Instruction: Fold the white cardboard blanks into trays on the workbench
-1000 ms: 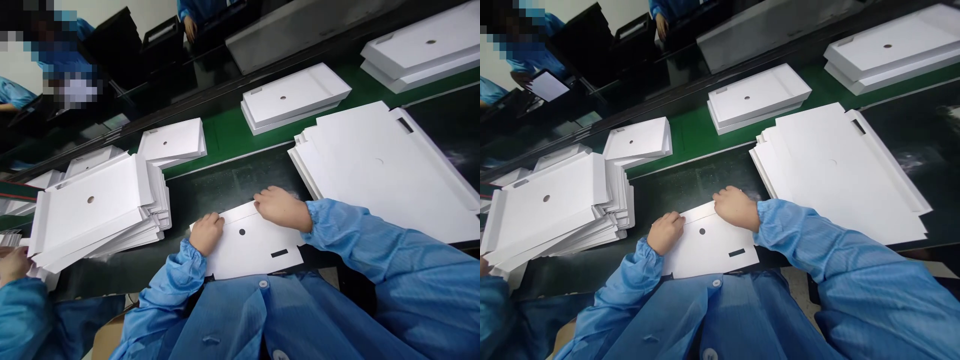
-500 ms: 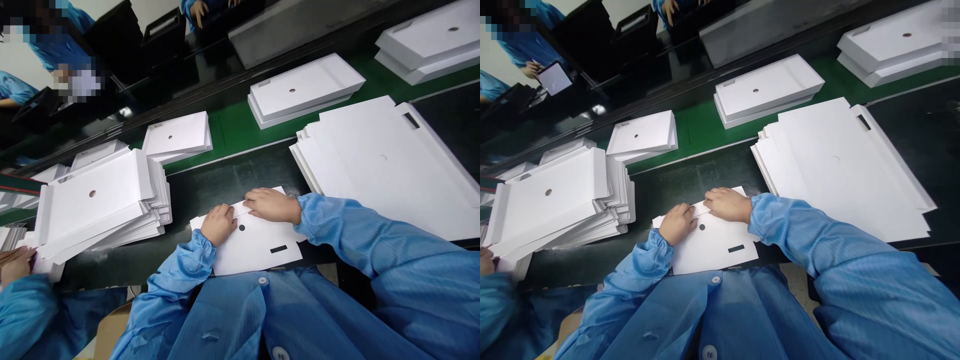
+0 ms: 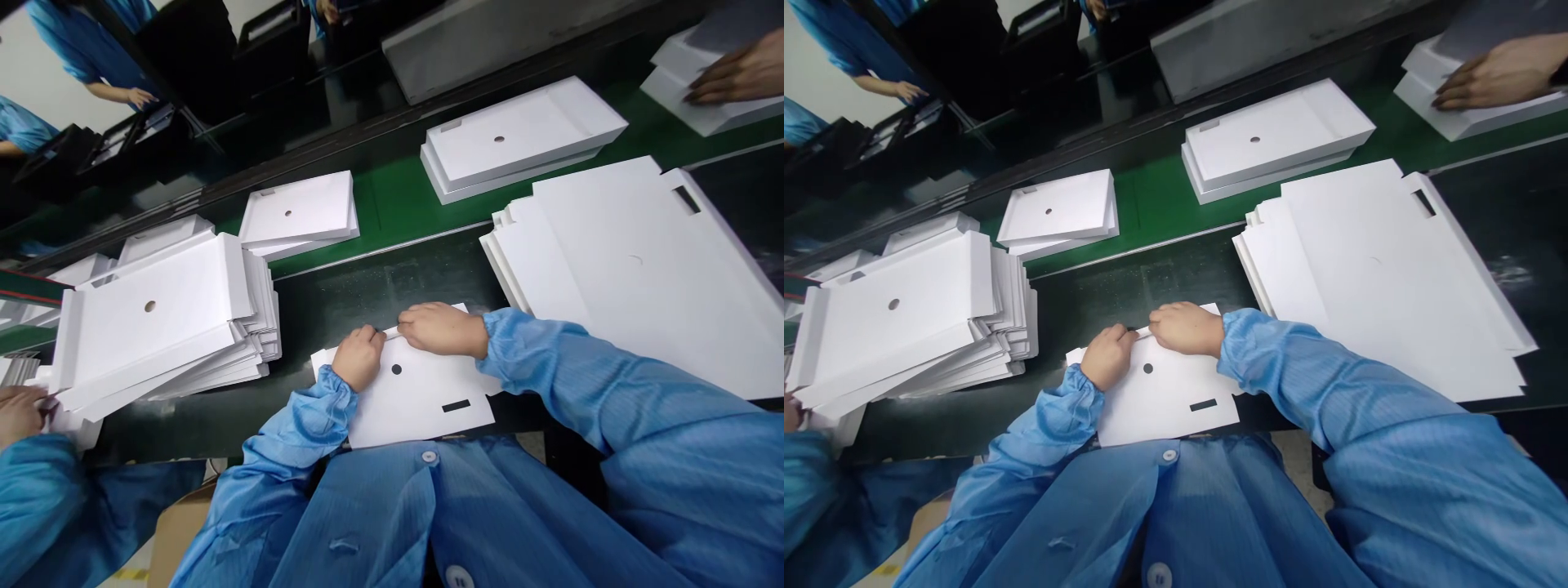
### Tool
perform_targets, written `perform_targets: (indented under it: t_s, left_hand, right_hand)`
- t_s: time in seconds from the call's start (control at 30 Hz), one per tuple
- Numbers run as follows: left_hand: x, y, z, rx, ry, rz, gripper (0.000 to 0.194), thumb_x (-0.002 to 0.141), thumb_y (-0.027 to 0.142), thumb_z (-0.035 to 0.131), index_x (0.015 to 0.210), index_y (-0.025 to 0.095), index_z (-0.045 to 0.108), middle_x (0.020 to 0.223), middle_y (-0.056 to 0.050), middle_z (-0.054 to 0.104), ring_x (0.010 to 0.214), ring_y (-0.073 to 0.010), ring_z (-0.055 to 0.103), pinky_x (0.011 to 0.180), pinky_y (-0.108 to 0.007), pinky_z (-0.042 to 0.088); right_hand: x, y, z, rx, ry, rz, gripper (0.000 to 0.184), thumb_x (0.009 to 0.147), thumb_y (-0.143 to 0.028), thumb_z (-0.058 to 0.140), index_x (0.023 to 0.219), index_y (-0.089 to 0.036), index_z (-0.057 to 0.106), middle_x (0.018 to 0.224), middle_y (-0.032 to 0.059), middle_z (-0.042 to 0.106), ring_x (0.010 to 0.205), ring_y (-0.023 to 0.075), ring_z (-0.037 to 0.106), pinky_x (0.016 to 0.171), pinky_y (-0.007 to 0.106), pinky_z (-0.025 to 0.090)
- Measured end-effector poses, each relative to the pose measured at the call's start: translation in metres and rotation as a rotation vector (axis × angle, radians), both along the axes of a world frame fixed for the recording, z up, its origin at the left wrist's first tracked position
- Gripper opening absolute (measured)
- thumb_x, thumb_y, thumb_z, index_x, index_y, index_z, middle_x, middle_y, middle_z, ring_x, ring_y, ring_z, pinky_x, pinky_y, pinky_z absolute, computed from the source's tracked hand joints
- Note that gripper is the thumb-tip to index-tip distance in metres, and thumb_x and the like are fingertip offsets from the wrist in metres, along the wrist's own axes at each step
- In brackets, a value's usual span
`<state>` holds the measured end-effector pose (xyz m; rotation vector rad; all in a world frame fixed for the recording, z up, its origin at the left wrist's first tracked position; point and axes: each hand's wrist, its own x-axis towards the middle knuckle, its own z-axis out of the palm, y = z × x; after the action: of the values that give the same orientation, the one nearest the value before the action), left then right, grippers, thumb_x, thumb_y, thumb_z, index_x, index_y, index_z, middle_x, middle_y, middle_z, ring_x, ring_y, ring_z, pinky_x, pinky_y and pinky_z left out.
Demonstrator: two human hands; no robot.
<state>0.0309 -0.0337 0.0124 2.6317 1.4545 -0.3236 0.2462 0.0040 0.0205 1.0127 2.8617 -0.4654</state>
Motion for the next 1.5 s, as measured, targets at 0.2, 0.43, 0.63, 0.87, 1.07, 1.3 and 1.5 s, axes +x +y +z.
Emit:
perform_targets:
  t_s: [0.2, 0.43, 0.63, 0.87, 1.07, 1.3, 1.5]
  left_hand:
    - [-0.004, 0.026, 0.014, -0.152, -0.091, 0.170, 0.025, 0.094, 0.021, 0.055, 0.118, 0.024, 0.065, 0.105, -0.006, 0.071, 0.094, -0.0219, 0.065, 0.080, -0.032, 0.047]
    - [-0.017, 0.030, 0.014, -0.033, -0.071, 0.134, 0.032, 0.098, 0.037, 0.055, 0.128, 0.032, 0.066, 0.112, -0.007, 0.066, 0.102, -0.0237, 0.061, 0.080, -0.035, 0.046]
    - [-0.027, 0.024, -0.001, 0.041, -0.095, -0.025, 0.045, 0.097, 0.043, 0.056, 0.136, 0.022, 0.060, 0.119, -0.013, 0.059, 0.106, -0.0267, 0.056, 0.089, -0.041, 0.045]
    - [-0.022, 0.018, -0.019, 0.116, -0.113, 0.014, 0.040, 0.102, 0.032, 0.044, 0.135, 0.018, 0.060, 0.118, -0.015, 0.061, 0.103, -0.0261, 0.056, 0.091, -0.041, 0.047]
    - [-0.025, 0.015, -0.021, 0.113, -0.187, 0.019, 0.034, 0.101, 0.023, 0.044, 0.127, 0.019, 0.066, 0.112, -0.012, 0.066, 0.099, -0.0233, 0.060, 0.090, -0.038, 0.049]
    - [-0.037, 0.020, -0.018, 0.156, -0.276, -0.028, 0.031, 0.101, 0.034, 0.048, 0.119, 0.022, 0.071, 0.117, -0.011, 0.067, 0.107, -0.0226, 0.061, 0.098, -0.040, 0.047]
    - [-0.048, 0.010, -0.014, 0.209, -0.149, 0.051, 0.035, 0.101, 0.038, 0.048, 0.129, 0.028, 0.066, 0.124, -0.014, 0.061, 0.115, -0.0278, 0.055, 0.098, -0.045, 0.043]
  right_hand:
    - [-0.006, 0.031, 0.007, -0.201, -0.057, -0.065, 0.029, 0.101, -0.029, 0.044, 0.110, -0.018, 0.069, 0.105, 0.0104, 0.073, 0.092, 0.0228, 0.066, 0.072, 0.031, 0.039]
    - [0.006, 0.024, 0.000, 0.012, -0.004, -0.052, 0.032, 0.101, -0.040, 0.051, 0.125, -0.024, 0.064, 0.111, 0.0095, 0.069, 0.099, 0.0239, 0.064, 0.075, 0.032, 0.038]
    - [0.005, 0.017, -0.008, 0.190, -0.015, 0.039, 0.031, 0.099, -0.037, 0.056, 0.119, -0.015, 0.065, 0.103, 0.0116, 0.068, 0.097, 0.0252, 0.061, 0.077, 0.034, 0.038]
    - [0.001, 0.013, -0.004, 0.211, -0.048, 0.063, 0.028, 0.103, -0.023, 0.042, 0.115, -0.011, 0.065, 0.100, 0.0140, 0.070, 0.090, 0.0227, 0.062, 0.077, 0.034, 0.037]
    - [0.001, 0.011, -0.004, 0.217, -0.076, 0.093, 0.029, 0.101, -0.014, 0.040, 0.116, -0.011, 0.065, 0.097, 0.0116, 0.072, 0.086, 0.0223, 0.064, 0.070, 0.033, 0.036]
    - [0.007, 0.017, -0.010, 0.299, -0.020, 0.072, 0.031, 0.104, -0.027, 0.041, 0.114, -0.013, 0.067, 0.105, 0.0135, 0.070, 0.092, 0.0230, 0.060, 0.075, 0.035, 0.035]
    - [0.007, 0.013, -0.014, 0.373, 0.022, 0.077, 0.032, 0.102, -0.017, 0.039, 0.110, -0.011, 0.070, 0.108, 0.0155, 0.066, 0.096, 0.0250, 0.052, 0.076, 0.037, 0.030]
